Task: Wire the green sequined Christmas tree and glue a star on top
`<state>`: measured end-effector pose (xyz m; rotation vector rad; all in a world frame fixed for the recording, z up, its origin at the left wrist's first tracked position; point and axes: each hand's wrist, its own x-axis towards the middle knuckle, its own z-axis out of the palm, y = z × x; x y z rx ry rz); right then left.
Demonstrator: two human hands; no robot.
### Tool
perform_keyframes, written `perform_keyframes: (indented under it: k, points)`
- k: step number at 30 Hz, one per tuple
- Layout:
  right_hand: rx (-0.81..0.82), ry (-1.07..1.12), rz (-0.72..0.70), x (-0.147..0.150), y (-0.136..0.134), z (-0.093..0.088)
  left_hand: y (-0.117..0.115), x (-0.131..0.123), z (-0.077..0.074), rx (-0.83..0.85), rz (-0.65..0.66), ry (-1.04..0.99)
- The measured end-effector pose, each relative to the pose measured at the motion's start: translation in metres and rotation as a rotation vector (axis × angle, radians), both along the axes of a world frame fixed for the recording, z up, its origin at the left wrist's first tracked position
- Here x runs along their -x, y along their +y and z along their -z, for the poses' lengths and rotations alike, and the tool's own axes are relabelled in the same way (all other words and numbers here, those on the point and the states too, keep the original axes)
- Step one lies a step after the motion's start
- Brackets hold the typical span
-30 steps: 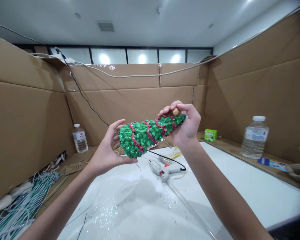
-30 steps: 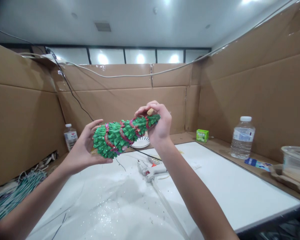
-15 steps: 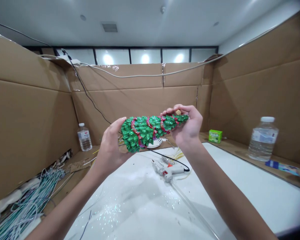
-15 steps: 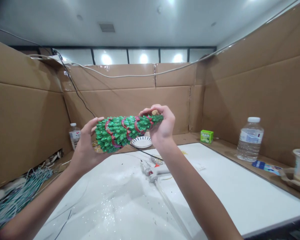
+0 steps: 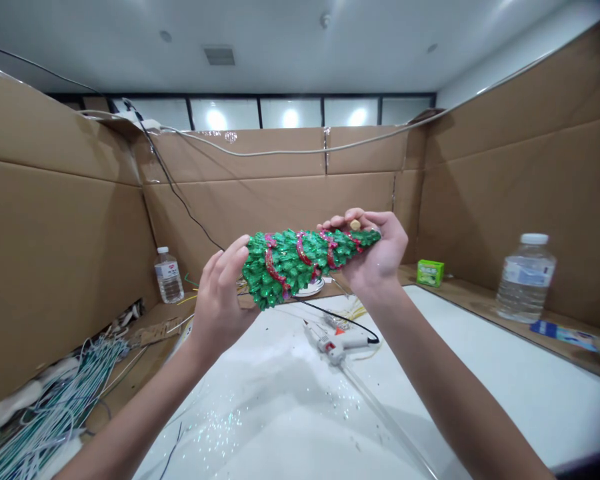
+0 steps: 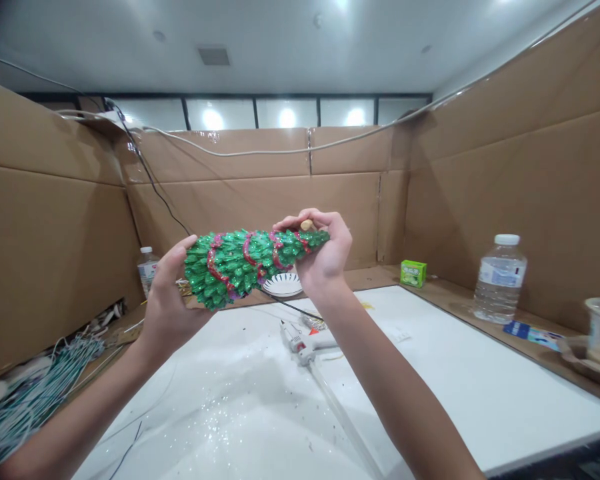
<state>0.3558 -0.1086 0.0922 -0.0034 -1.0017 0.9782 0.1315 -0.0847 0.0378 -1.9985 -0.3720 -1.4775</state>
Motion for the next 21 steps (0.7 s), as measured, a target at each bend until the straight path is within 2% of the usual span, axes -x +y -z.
perform_keyframes:
  k: [10, 21]
  points:
    - [0.026, 0.001, 0.017, 0.002, -0.001, -0.002, -0.002, 0.001, 0.001, -0.230, -0.040, 0.014]
    - [-0.056, -0.036, -0.027, 0.011, -0.013, 0.000, 0.008, 0.005, 0.002, -0.374, -0.126, -0.026]
